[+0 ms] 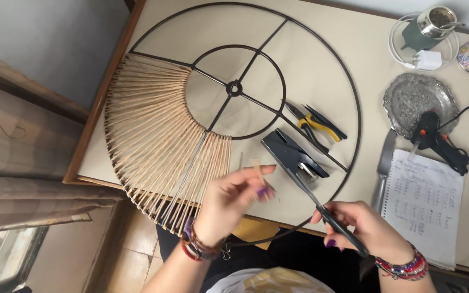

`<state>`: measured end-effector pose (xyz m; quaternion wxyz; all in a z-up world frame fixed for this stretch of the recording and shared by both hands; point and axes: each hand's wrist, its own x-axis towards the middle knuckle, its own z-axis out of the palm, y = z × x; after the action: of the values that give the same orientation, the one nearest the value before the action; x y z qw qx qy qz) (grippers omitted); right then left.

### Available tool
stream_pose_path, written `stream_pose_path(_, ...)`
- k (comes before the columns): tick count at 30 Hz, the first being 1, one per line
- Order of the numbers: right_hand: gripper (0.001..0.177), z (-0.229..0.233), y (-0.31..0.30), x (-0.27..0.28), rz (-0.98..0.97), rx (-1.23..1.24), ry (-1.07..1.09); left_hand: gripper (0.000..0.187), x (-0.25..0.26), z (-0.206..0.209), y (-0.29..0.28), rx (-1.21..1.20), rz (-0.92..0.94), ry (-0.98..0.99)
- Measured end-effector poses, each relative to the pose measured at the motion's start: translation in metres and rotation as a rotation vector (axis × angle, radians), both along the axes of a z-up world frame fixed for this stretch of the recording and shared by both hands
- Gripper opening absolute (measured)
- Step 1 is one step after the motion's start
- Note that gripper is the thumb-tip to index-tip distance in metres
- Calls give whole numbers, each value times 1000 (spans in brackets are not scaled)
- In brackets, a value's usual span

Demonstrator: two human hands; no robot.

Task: Attaching wooden sticks to a metal frame to create a lampshade and trimming them with scissors

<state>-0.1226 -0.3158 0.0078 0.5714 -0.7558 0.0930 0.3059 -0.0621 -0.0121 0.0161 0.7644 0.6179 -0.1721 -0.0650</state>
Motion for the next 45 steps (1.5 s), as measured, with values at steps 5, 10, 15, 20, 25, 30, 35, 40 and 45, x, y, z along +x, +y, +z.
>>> stream_pose_path(5,50,12,13,10,-265,141,702,86,-23,-22,-15,-486,-320,329)
stream_pose_path(10,47,15,1,-6,-88,118,597,57,-36,-18,-15,-486,-396,437)
stream_pose_path(15,51,16,13,-21,-91,87,691,58,-47,-39,-24,-555,-633,621)
stream_pose_path(20,52,2,5,-36,337,347,-18,59,-52,-33,-41,-542,-780,652)
stream_pose_path(25,41,2,-3,-39,373,121,-225,55,-47,-37,-58,-501,-799,631)
stream_pose_path(30,40,-5,-19,-48,332,-6,-298,56,-37,-33,-77,-440,-841,689)
stream_pose_path(35,26,-1,-27,-52,216,-109,-410,24,-33,-50,-93,-433,-783,653)
stream_pose_path(40,35,3,-57,-70,-57,-230,-247,57,-24,-55,-115,-157,-622,556)
stream_pose_path(45,85,-31,-115,-103,-90,-865,-169,53,-19,-53,-173,435,-573,326)
